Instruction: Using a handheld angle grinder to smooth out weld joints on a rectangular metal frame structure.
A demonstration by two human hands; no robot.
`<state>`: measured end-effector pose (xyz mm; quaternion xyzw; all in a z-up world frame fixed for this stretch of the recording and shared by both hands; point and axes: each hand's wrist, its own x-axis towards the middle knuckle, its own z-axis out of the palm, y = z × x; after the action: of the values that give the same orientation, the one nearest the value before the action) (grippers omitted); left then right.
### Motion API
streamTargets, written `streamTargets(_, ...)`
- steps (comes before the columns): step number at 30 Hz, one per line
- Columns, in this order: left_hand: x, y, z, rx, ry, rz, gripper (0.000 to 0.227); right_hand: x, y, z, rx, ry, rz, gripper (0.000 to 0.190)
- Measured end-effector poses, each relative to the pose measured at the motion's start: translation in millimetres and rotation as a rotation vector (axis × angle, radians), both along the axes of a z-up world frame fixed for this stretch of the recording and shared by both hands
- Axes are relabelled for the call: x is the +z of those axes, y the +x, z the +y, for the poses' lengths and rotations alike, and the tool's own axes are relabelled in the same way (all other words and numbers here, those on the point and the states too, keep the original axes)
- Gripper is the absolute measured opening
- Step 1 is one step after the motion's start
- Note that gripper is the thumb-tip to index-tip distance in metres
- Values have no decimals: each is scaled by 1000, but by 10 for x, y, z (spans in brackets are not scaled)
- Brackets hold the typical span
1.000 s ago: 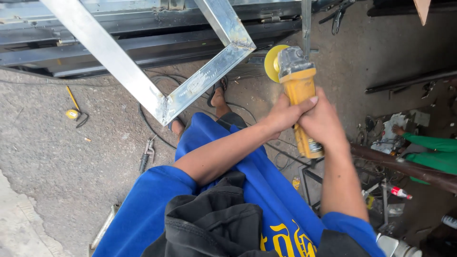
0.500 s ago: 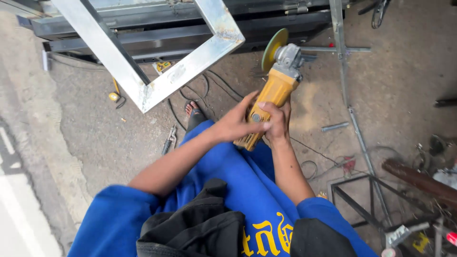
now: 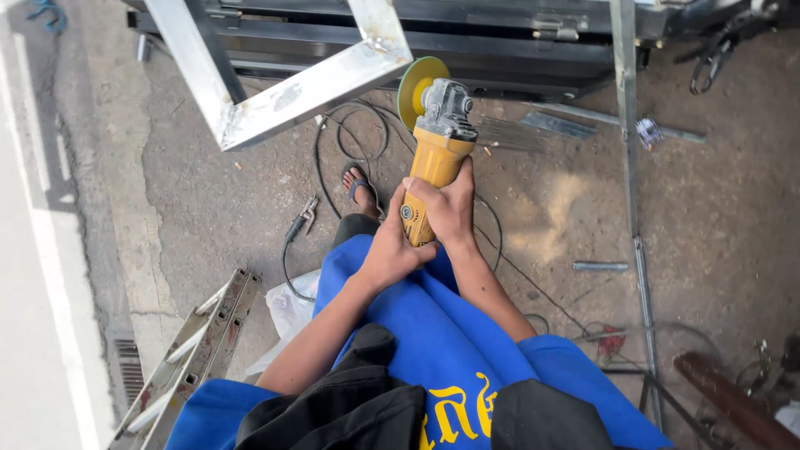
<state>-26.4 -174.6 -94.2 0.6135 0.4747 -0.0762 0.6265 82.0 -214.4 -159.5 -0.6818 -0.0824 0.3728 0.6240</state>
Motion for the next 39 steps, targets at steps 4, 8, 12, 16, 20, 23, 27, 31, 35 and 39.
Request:
streamTargets(4,-229,-2,-109,94,-62,-90,112,89,67,32,60,-150,-157,73)
streamTargets(8,-643,-119,-71,125,-125,-129,106,222,-11,73,71,-292,-192,70)
streamTargets(12,-618,-238,-72,57,-124,-94,102,-101,-147,36,-16,-268,-91,69)
streamTargets(16,-550,-354,168,-110,-18,-30,104,-302,-307,75,-252,-67,176,69)
streamTargets(20,-244,-361,410,-233,17,-50,109,-534,-315,117,-336,110,362,55)
streamTargets(23,-280,-359,331,-324,82,19,114,-626,-340,140,-386,234,504,46)
streamTargets(27,-147,-270,329,-299,207,127,108,-669,-298,242,-332,183,473,38)
streamTargets(31,21,-157,177,-228,347,291,107,-104,-259,352,-297,301,471,51)
streamTargets(35,-131,-80,23,-138,385,374,102,-144,-142,302,-183,259,395,66)
streamTargets(39,-354,-101,-9,-104,416,435,104,-389,-133,307,-142,235,365,73)
